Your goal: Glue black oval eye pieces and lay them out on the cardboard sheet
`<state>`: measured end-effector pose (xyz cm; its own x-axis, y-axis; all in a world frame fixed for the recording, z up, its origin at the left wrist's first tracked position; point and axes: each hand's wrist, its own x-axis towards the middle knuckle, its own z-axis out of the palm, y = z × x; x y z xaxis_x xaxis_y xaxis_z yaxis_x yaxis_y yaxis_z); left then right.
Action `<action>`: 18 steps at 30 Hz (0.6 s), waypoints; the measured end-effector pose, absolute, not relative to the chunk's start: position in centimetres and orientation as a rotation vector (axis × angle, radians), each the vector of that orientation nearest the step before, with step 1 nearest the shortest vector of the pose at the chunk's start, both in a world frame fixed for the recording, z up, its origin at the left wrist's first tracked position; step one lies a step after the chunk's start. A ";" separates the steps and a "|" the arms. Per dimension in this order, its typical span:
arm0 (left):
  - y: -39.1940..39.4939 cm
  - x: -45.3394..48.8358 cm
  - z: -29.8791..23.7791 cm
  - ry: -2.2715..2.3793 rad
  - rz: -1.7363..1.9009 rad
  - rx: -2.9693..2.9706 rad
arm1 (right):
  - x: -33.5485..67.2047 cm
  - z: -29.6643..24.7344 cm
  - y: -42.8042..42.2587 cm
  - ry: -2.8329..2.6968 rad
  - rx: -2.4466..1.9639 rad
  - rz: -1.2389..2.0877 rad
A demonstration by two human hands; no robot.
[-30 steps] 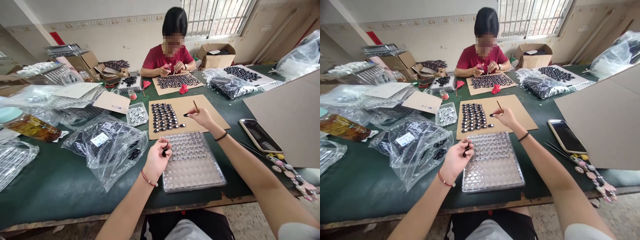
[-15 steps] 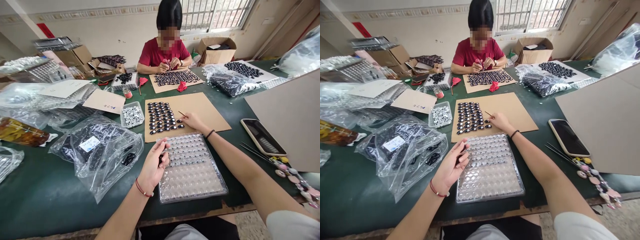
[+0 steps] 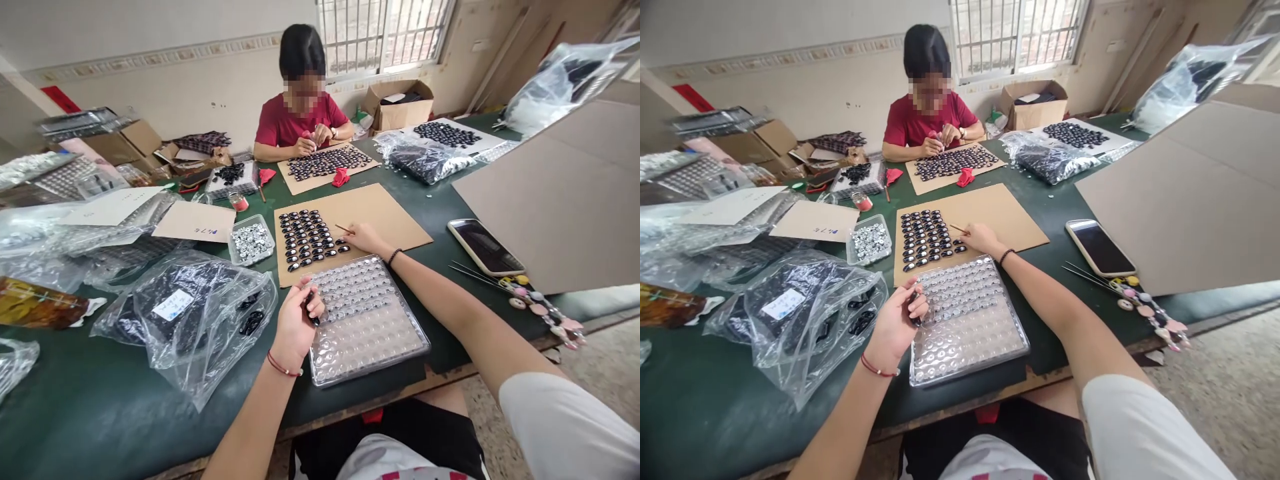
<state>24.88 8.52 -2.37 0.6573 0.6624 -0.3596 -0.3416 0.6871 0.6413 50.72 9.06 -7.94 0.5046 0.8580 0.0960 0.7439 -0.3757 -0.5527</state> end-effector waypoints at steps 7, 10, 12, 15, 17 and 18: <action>9.2 24.9 -2.2 0.637 0.608 0.569 | 51.2 -6.3 8.6 -1.098 -2.041 0.216; 9.3 25.0 -2.4 0.636 0.602 0.609 | 51.3 -4.6 7.0 -0.997 -1.937 0.170; 9.0 25.1 -2.5 0.644 0.602 0.688 | 50.7 -3.5 5.1 -0.953 -1.854 0.183; 8.5 25.3 -2.6 0.669 0.552 0.765 | 48.2 -2.7 0.8 -0.927 -1.610 0.399; 8.0 25.3 -2.7 0.680 0.511 0.758 | 46.1 -2.9 -2.5 -0.988 -1.518 0.572; 7.8 25.3 -2.7 0.681 0.497 0.747 | 45.0 -3.3 -4.1 -1.012 -1.510 0.605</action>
<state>25.33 7.80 -2.69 0.6807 0.6268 -0.3792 -0.1700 0.6386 0.7505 45.02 -4.06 -3.26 0.4928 0.8545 0.1642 0.2601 0.0354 -0.9649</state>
